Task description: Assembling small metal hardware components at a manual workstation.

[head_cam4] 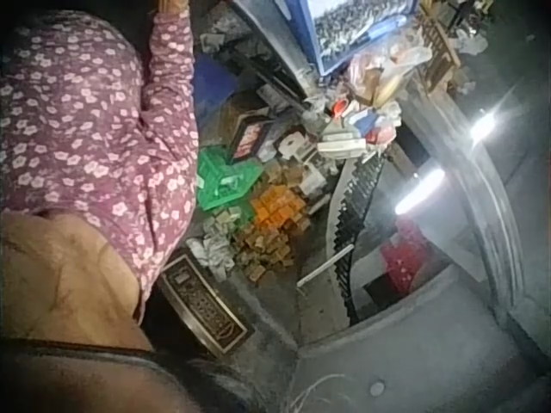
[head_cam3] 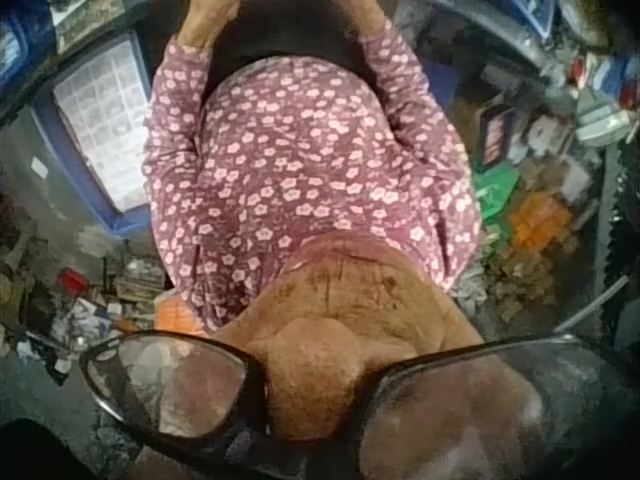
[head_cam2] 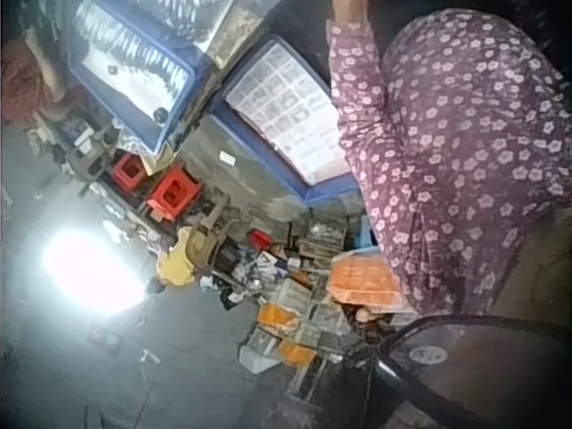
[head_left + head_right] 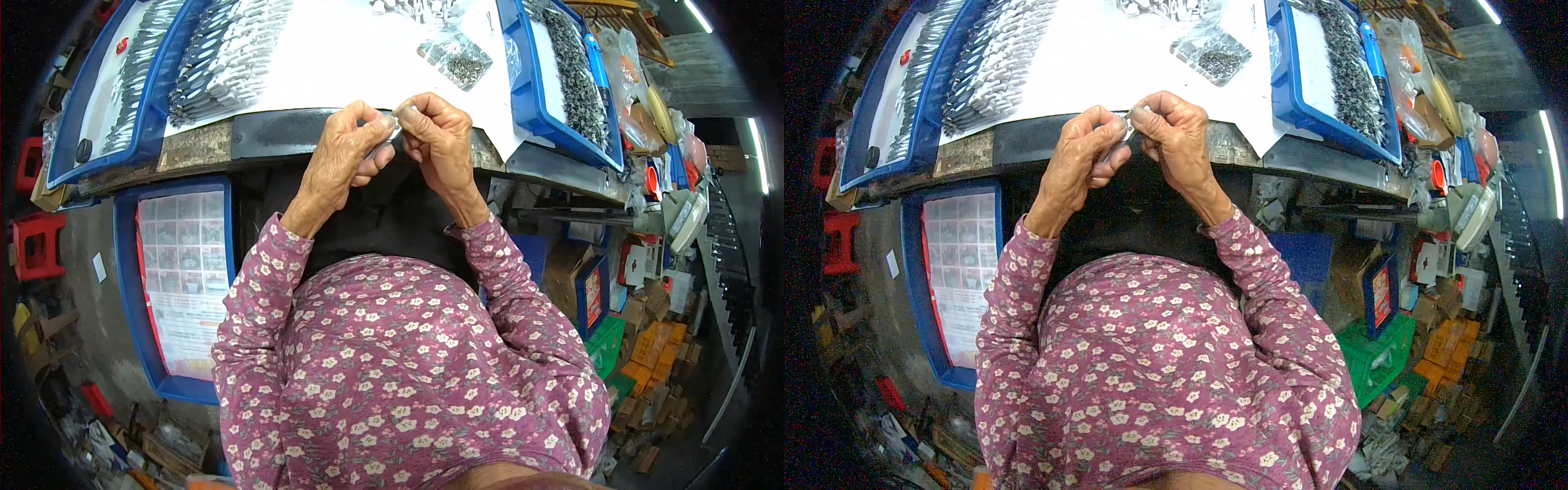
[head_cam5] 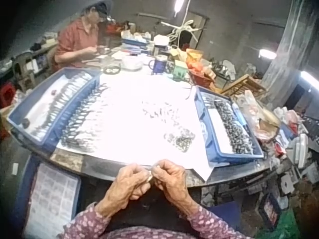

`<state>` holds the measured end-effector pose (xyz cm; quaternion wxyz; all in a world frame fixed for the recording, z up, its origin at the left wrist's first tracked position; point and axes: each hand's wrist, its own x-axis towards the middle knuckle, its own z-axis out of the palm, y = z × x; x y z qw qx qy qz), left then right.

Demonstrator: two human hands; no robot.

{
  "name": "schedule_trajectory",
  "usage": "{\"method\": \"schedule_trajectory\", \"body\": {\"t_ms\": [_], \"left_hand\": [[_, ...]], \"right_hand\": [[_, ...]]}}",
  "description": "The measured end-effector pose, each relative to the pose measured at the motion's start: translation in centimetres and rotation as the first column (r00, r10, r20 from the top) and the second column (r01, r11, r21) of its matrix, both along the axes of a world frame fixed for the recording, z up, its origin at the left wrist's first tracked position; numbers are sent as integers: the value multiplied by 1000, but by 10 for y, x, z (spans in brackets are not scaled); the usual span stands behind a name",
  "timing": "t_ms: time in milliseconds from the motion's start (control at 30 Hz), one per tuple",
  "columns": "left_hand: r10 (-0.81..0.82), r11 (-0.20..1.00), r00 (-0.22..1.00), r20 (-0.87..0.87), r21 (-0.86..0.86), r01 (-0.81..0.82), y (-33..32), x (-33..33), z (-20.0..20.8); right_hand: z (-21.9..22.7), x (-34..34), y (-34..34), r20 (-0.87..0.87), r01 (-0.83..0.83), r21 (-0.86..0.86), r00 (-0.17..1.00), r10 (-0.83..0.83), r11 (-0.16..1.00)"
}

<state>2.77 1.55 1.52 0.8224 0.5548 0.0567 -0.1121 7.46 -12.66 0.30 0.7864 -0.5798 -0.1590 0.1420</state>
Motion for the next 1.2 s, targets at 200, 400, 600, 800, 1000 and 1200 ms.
{"method": "schedule_trajectory", "body": {"t_ms": [200,400,600,800,1000,1200], "left_hand": [[-29,996,999,-31,-85,27,4,1,0],[-22,994,999,-43,-105,17,5,2,0],[-36,992,998,-50,-125,30,5,2,0],[-38,993,998,-51,-110,33,6,2,-2],[-33,997,999,-11,-66,32,9,2,-2],[-76,995,996,51,-61,79,20,5,-2]], "right_hand": [[3,8,-3,-46,-72,-27,996,71,997],[-1,3,2,1,5,-35,1000,-5,999],[2,6,-1,-36,-75,7,997,75,997],[-2,7,-4,6,-71,-11,997,71,997],[-2,10,-3,-32,-130,7,991,131,991],[12,19,-2,87,-149,-215,981,171,965]]}}
